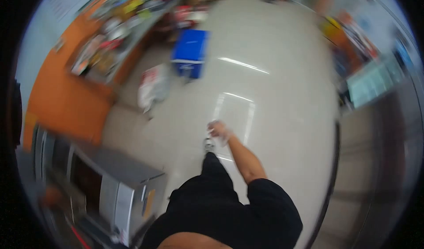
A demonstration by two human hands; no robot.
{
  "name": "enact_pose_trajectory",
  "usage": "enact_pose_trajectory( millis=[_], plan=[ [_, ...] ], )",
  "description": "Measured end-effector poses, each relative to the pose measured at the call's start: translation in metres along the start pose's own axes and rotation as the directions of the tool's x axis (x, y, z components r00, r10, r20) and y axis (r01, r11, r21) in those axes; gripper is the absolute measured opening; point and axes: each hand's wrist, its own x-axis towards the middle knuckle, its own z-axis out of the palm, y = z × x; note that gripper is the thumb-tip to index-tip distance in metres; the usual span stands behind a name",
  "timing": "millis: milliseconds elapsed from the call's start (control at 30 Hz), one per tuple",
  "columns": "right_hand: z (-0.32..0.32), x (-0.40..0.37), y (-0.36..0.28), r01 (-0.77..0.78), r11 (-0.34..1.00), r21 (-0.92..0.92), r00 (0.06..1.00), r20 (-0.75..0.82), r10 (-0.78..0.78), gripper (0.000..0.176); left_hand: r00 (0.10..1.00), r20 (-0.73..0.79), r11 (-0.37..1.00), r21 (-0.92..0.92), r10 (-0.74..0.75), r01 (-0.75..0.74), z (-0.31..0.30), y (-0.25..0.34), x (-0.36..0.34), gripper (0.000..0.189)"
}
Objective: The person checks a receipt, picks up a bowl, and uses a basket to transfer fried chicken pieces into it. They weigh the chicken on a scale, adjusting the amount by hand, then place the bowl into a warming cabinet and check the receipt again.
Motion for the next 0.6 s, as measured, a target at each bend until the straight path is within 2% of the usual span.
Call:
enact_pose_trajectory(
  millis=[33,67,100,133,200,267,333,367,400,467,500,533,567,600],
  plan=[
    [0.008,0.020,-0.066,0.140,0.990,0.001,0.989,0.051,-0.140,0.046,0.998,-0.023,0.996,-0.058,-0.063,0.062,0.028,-0.022,-0.012,0.052],
    [0.011,0.096,-0.105,0.099,0.989,0.111,0.983,0.144,-0.115,0.049,0.992,-0.029,0.985,-0.124,-0.126,0.121,0.070,-0.041,-0.022,0.051],
    [0.037,0.133,-0.180,0.065,0.991,0.118,0.962,0.256,-0.094,0.054,0.982,-0.022,0.966,-0.188,-0.186,0.179,0.123,-0.053,-0.026,0.050],
    [0.069,0.160,-0.247,0.058,0.991,0.120,0.932,0.350,-0.097,0.058,0.973,-0.023,0.946,-0.240,-0.230,0.218,0.166,-0.058,-0.026,0.049],
    [0.134,0.211,-0.356,-0.103,0.968,0.229,0.850,0.526,-0.034,0.064,0.956,-0.055,0.909,-0.329,-0.288,0.255,0.230,-0.049,-0.016,0.048],
    [0.203,0.230,-0.427,-0.154,0.963,0.222,0.710,0.703,-0.049,0.072,0.943,-0.085,0.883,-0.388,-0.321,0.265,0.263,-0.058,-0.005,0.047],
    [0.262,0.287,-0.479,-0.277,0.941,0.195,0.571,0.821,-0.002,0.078,0.984,-0.102,0.886,-0.457,-0.143,0.081,0.290,-0.036,0.013,0.052],
    [0.290,0.291,-0.492,-0.277,0.943,0.185,0.554,0.833,0.000,0.078,0.966,-0.204,0.919,-0.388,-0.161,0.071,0.309,0.021,-0.002,0.058],
    [0.320,0.288,-0.507,-0.270,0.949,0.163,0.541,0.841,0.009,0.074,0.964,-0.213,0.914,-0.400,-0.158,0.062,0.313,0.054,0.002,0.058],
    [0.368,0.321,-0.528,-0.253,0.959,0.126,0.521,0.853,0.026,0.070,0.972,-0.232,0.943,-0.331,-0.033,-0.046,0.328,0.113,0.019,0.063],
    [0.393,0.357,-0.529,-0.398,0.914,0.076,0.480,0.867,0.137,0.057,0.965,-0.260,0.949,-0.300,0.012,-0.093,0.328,0.154,0.025,0.067],
    [0.413,0.374,-0.532,-0.541,0.840,0.031,0.428,0.870,0.244,0.045,0.965,-0.263,0.949,-0.303,0.008,-0.091,0.323,0.165,0.052,0.067],
    [0.421,0.388,-0.528,-0.448,0.890,0.087,0.328,0.942,0.073,0.031,0.919,-0.327,0.918,-0.248,0.220,-0.308,0.311,0.176,0.086,0.065],
    [0.425,0.384,-0.537,-0.446,0.890,0.090,0.327,0.942,0.069,0.031,0.822,-0.376,0.836,-0.182,0.428,-0.518,0.303,0.192,0.115,0.064]
  ],
)
